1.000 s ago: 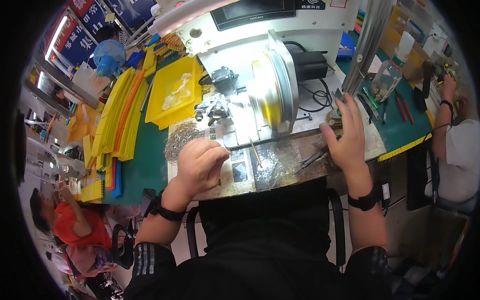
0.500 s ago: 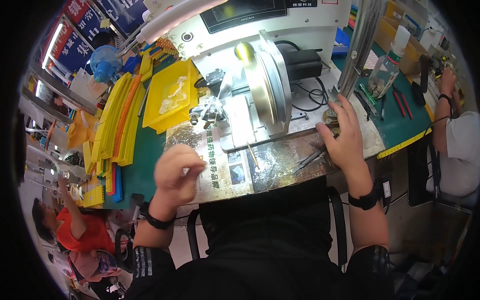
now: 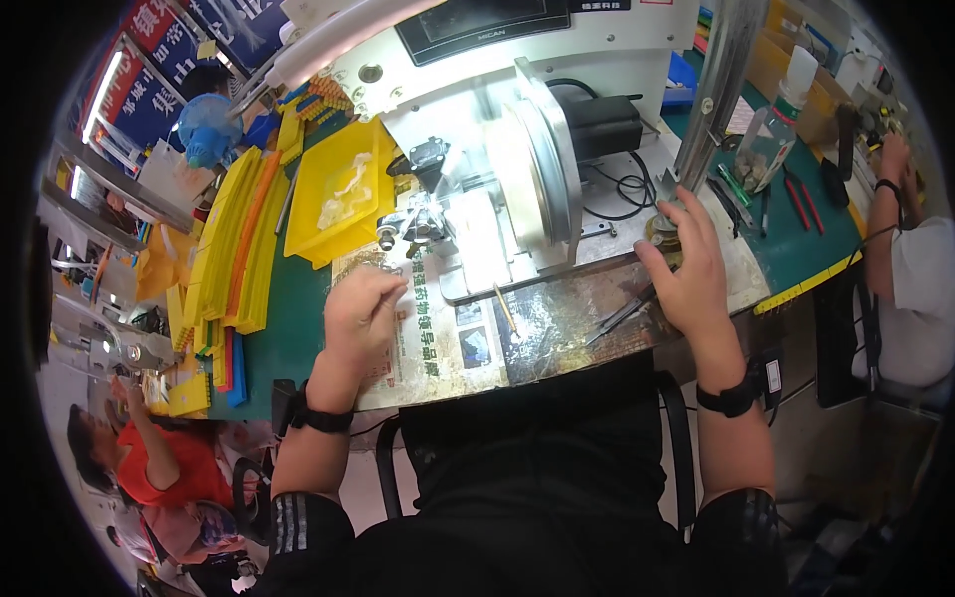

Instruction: The person is using an assembly machine and glue to connect small metal components at a workbench.

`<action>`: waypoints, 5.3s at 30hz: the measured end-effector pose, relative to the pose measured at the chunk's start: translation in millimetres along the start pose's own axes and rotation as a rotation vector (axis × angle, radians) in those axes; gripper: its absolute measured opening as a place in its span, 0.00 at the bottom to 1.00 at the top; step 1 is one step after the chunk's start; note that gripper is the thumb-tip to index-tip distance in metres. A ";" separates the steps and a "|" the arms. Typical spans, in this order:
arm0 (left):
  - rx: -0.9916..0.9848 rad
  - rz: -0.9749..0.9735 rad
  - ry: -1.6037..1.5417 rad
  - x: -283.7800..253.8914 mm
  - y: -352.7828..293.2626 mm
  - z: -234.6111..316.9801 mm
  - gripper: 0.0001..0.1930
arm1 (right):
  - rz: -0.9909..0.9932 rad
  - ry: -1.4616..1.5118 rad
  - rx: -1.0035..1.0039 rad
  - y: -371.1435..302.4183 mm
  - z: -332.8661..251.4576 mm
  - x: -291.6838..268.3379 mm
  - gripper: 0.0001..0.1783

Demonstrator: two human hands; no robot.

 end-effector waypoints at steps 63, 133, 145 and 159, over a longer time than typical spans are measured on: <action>-0.106 -0.224 0.081 -191.8 -68.9 89.9 0.09 | -0.046 -0.006 -0.020 -3.8 17.3 6.4 0.23; -0.259 -0.073 0.149 -95.5 3.4 -50.4 0.05 | -0.425 -0.023 -0.358 -14.7 -33.0 -1.7 0.12; -0.728 0.001 -1.115 0.5 30.5 -18.6 0.17 | -0.566 0.099 -0.392 -12.5 -37.5 -4.1 0.10; -0.291 0.136 -0.939 -20.6 69.9 9.0 0.07 | -0.606 1.299 0.454 9.3 -165.4 84.8 0.14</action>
Point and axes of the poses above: each hand's wrist, its own y-axis towards the middle knuckle, its own x-axis out of the palm, z = x × y, the point moved 3 cm from there along y, towards the middle knuckle, and after that the axes turned 1 degree about y, right-handed, at the moved point
